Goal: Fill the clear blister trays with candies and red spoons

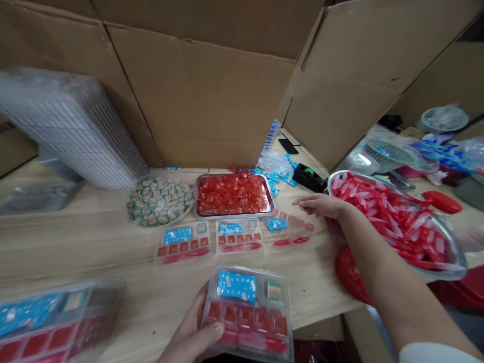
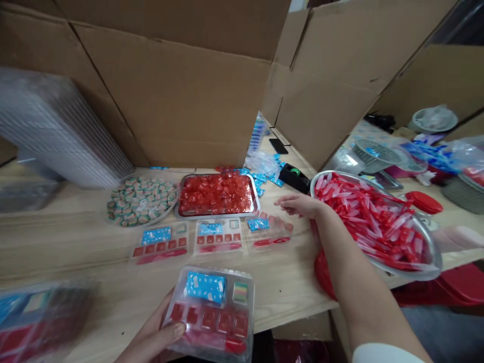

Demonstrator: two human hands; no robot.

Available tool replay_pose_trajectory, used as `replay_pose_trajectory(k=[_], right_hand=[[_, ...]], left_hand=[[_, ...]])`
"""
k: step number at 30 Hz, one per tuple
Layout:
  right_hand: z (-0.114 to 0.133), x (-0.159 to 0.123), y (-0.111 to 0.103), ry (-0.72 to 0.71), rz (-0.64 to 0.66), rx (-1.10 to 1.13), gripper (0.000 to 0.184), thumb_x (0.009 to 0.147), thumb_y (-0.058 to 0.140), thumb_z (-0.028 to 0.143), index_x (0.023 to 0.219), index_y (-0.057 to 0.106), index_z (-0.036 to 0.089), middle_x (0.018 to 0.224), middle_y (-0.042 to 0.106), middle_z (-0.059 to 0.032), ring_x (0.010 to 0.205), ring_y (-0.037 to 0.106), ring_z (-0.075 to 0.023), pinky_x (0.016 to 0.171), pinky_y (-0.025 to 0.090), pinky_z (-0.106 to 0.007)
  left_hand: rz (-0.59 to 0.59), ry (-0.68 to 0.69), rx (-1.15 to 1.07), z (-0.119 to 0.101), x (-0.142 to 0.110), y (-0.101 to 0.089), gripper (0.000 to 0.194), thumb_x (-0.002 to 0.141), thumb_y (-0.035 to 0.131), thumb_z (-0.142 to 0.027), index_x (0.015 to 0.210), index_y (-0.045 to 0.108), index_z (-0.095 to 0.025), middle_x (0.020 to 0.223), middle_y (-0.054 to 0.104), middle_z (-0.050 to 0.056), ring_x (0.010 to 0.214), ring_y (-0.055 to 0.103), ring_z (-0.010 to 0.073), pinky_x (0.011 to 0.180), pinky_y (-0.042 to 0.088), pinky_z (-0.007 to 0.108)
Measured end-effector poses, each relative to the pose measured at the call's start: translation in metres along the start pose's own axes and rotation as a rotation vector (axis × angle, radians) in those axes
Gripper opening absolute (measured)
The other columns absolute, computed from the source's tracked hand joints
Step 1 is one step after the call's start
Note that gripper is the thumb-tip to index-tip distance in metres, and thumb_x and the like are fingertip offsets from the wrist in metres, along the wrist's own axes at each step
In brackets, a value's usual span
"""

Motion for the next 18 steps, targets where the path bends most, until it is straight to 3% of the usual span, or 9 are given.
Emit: replay_pose_trajectory(k=[3,6,12,18], right_hand=[[-0.004,0.005,0.034,0.041,0.197,-0.070,0.020,0.065,0.071,0.026,0.080,0.074,0.013,0.065,0.065,-0.0044,0.057,0.055,-0.0116,0.054,0.045,-0.023],[-0.007,0.010,0.053,0.030,0.262,-0.125,0.020,0.066,0.070,0.027,0.083,0.074,0.017,0.076,0.069,-0.0050,0.069,0.060,-0.0150,0.064,0.049,-0.026],[-0.008,0.003,0.058,-0.060,0.250,-0.194,0.022,0.066,0.068,0.023,0.087,0.074,0.018,0.091,0.071,-0.0050,0.089,0.062,-0.0214,0.082,0.049,-0.032],[-0.003,-0.017,0.067,-0.138,0.267,-0.248,0.018,0.070,0.059,0.014,0.080,0.074,0.018,0.098,0.072,-0.0040,0.097,0.063,-0.0199,0.091,0.046,-0.030]], left_hand=[[0.019,0.026,-0.003,-0.003,0.004,0.008,0.088,0.061,0.078,-0.039,0.137,0.038,-0.027,0.124,0.059,0.011,0.115,0.052,0.0351,0.095,0.039,0.047],[0.039,0.035,0.001,-0.007,0.008,0.020,0.086,0.061,0.078,-0.038,0.136,0.040,-0.027,0.127,0.057,0.011,0.117,0.051,0.0351,0.096,0.039,0.048],[0.123,0.044,0.069,-0.021,0.020,0.054,0.073,0.068,0.073,-0.033,0.134,0.043,-0.026,0.130,0.055,0.009,0.119,0.050,0.0311,0.098,0.038,0.044],[0.165,0.002,0.068,-0.016,0.035,0.076,0.072,0.073,0.068,-0.028,0.137,0.036,-0.026,0.127,0.056,0.010,0.110,0.057,0.0291,0.091,0.044,0.042]])
Point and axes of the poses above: each hand's wrist, its own x-axis towards the middle knuckle, its own y-axis out of the palm, z = x × y, the point moved 10 cm from there along x, towards the middle knuckle
